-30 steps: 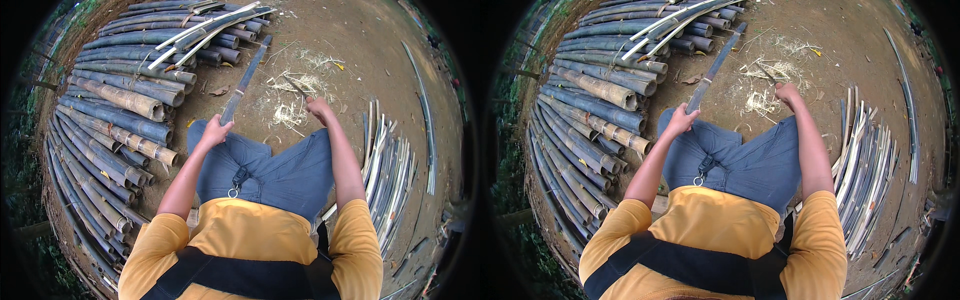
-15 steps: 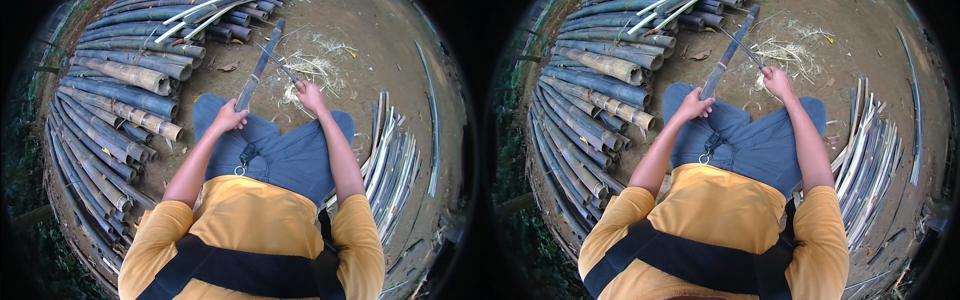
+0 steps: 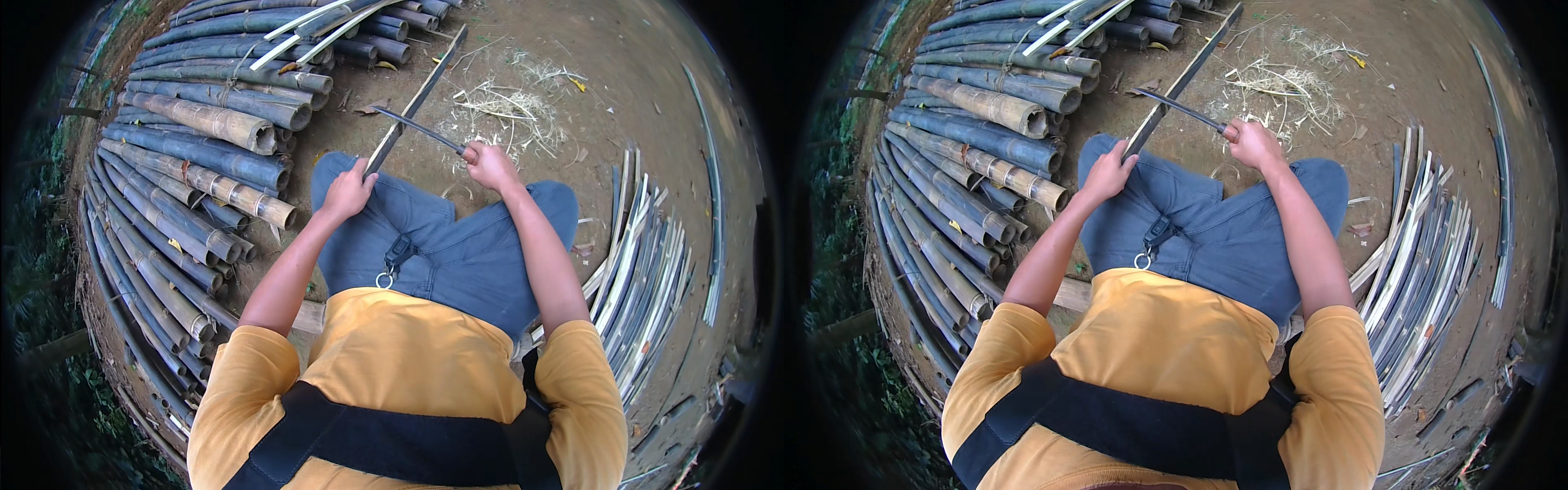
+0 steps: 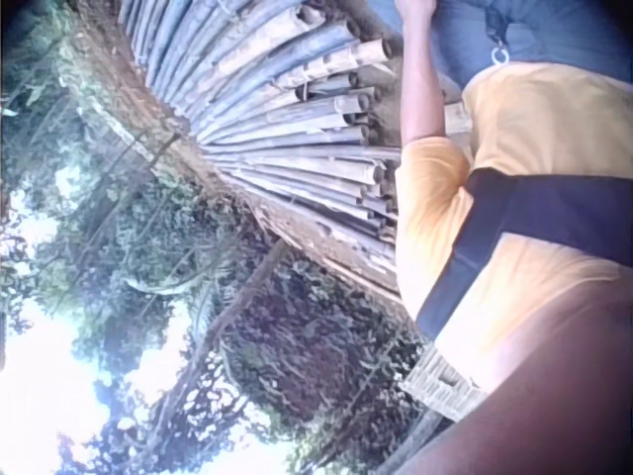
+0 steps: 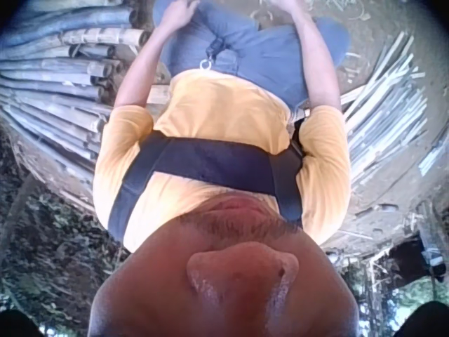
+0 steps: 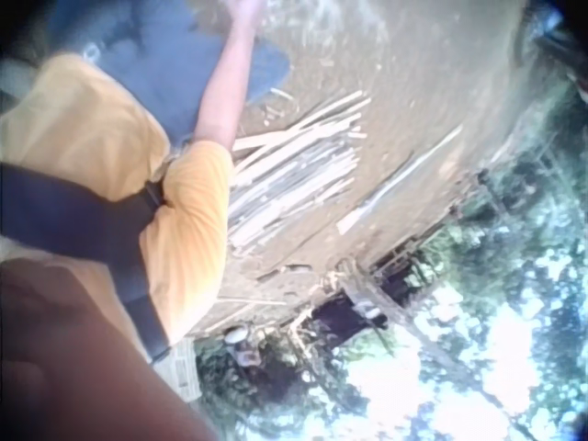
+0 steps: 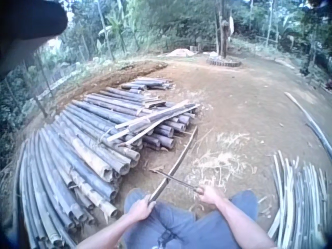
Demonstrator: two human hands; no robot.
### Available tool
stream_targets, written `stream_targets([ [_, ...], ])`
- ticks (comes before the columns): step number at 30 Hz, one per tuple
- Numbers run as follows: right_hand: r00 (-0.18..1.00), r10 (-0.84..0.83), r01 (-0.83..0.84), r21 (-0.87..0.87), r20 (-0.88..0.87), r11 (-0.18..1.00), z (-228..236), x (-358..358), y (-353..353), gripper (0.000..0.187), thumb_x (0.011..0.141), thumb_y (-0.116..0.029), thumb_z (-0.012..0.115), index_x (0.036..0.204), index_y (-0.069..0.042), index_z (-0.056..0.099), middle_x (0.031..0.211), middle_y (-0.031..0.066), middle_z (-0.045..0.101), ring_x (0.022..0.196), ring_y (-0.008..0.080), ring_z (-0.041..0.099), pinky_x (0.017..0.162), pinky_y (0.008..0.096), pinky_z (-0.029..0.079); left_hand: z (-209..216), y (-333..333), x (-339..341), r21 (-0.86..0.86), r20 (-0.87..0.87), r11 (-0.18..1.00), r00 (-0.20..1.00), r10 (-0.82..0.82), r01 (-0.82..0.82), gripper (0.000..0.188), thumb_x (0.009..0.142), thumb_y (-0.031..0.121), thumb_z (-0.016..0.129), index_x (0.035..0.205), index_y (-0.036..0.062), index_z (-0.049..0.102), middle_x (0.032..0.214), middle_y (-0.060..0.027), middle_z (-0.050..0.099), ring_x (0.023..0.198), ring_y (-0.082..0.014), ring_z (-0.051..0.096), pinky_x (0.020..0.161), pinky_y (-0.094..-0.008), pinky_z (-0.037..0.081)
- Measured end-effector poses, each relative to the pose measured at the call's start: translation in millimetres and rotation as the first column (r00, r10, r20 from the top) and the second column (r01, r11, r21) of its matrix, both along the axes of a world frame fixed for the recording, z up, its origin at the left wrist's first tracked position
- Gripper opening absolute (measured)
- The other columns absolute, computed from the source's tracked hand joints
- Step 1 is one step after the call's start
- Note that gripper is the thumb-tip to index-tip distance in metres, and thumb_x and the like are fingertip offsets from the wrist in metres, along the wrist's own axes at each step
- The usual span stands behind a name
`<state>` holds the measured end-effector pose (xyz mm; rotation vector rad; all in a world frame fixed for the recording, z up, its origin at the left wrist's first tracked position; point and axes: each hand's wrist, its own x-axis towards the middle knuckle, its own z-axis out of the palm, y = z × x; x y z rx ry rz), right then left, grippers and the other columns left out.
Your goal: The person shaves and thins out long strips of bamboo using a knife and a machete while sitting on the ground next to a pile of bamboo poles.
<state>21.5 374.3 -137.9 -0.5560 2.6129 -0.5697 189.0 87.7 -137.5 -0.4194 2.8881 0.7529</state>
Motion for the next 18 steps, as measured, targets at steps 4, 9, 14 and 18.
stream_targets([
  [4,0.997,0.023,-0.020,0.049,-0.068,0.999,-5,3,-5,0.017,0.087,-0.024,0.061,0.099,-0.013,0.064,0.095,0.0182,0.071,0.090,0.0400,0.068,0.078,0.0512,0.054,-3,6,5,0.099,0.017,0.993,0.998,0.063,-0.064,0.037,0.097,0.034,0.057,0.125,0.0094,0.054,0.093,-0.0273,0.068,0.095,-0.0476,0.064,0.082,-0.0554,0.049],
  [9,0.984,0.132,-0.122,0.087,-0.119,0.989,-7,7,-12,0.017,0.091,-0.026,0.060,0.101,-0.014,0.064,0.091,0.0184,0.071,0.087,0.0401,0.069,0.076,0.0515,0.054,-17,6,10,0.098,-0.024,0.991,0.995,0.097,-0.094,0.033,0.097,0.035,0.055,0.120,0.0103,0.056,0.092,-0.0274,0.069,0.092,-0.0477,0.065,0.082,-0.0561,0.050],
  [14,0.988,0.088,-0.073,0.121,-0.124,0.990,-10,13,-37,0.013,0.091,-0.024,0.057,0.098,-0.015,0.062,0.087,0.0198,0.071,0.084,0.0417,0.069,0.073,0.0532,0.054,-25,-3,2,0.164,-0.077,0.970,0.978,0.193,-0.179,0.036,0.098,0.036,0.054,0.120,0.0075,0.059,0.091,-0.0276,0.068,0.091,-0.0469,0.065,0.082,-0.0556,0.050],
  [18,0.982,0.110,-0.093,0.119,-0.150,0.989,-22,11,-33,0.012,0.092,-0.025,0.058,0.098,-0.015,0.061,0.083,0.0206,0.070,0.081,0.0428,0.069,0.070,0.0546,0.054,-29,0,7,0.172,-0.040,0.977,0.990,0.132,-0.123,0.037,0.098,0.035,0.054,0.122,0.0067,0.059,0.088,-0.0270,0.069,0.090,-0.0466,0.066,0.081,-0.0549,0.050],
])
